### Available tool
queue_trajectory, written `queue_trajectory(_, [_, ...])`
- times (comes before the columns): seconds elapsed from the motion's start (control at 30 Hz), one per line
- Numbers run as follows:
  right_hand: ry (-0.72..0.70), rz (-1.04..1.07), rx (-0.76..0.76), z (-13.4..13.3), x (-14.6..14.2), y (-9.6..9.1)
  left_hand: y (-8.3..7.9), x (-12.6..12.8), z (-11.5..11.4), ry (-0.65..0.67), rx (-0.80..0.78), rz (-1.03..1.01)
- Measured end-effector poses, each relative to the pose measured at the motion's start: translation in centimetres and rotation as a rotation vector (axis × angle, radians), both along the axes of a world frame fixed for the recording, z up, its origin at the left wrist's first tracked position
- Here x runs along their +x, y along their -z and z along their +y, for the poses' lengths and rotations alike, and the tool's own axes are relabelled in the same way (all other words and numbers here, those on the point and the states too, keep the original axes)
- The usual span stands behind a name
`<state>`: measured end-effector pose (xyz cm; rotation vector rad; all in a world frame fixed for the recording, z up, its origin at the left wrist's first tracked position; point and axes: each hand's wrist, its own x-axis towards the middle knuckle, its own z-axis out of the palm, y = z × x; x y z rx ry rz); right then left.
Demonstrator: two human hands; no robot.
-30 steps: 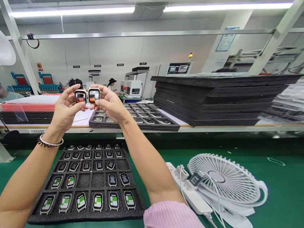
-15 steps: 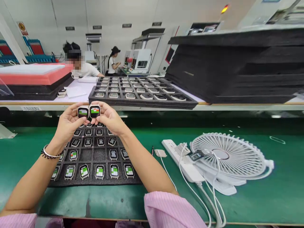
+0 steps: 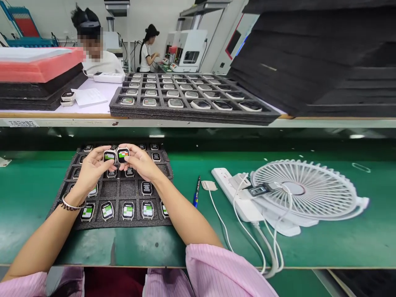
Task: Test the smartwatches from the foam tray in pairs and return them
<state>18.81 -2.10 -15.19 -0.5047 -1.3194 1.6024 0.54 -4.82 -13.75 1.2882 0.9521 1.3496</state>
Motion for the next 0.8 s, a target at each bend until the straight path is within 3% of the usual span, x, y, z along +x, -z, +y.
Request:
queue_trajectory(0.63, [0.083, -0.02, 0.002, 0.3, 0.4, 1.3, 0.8, 0.2, 0.5, 0.071, -0.05, 0.045])
queue_trajectory(0.73, [0.096, -0.027, -0.02, 0.0, 0.1, 0.5, 0.3, 0.3, 0.5, 0.07, -0.067, 0.047])
queue_trajectory(0.8, [0.104, -0.023, -0.045, -1.0, 0.5, -1.0, -1.1, 0.1, -0.5, 0.043, -0.044, 0.028])
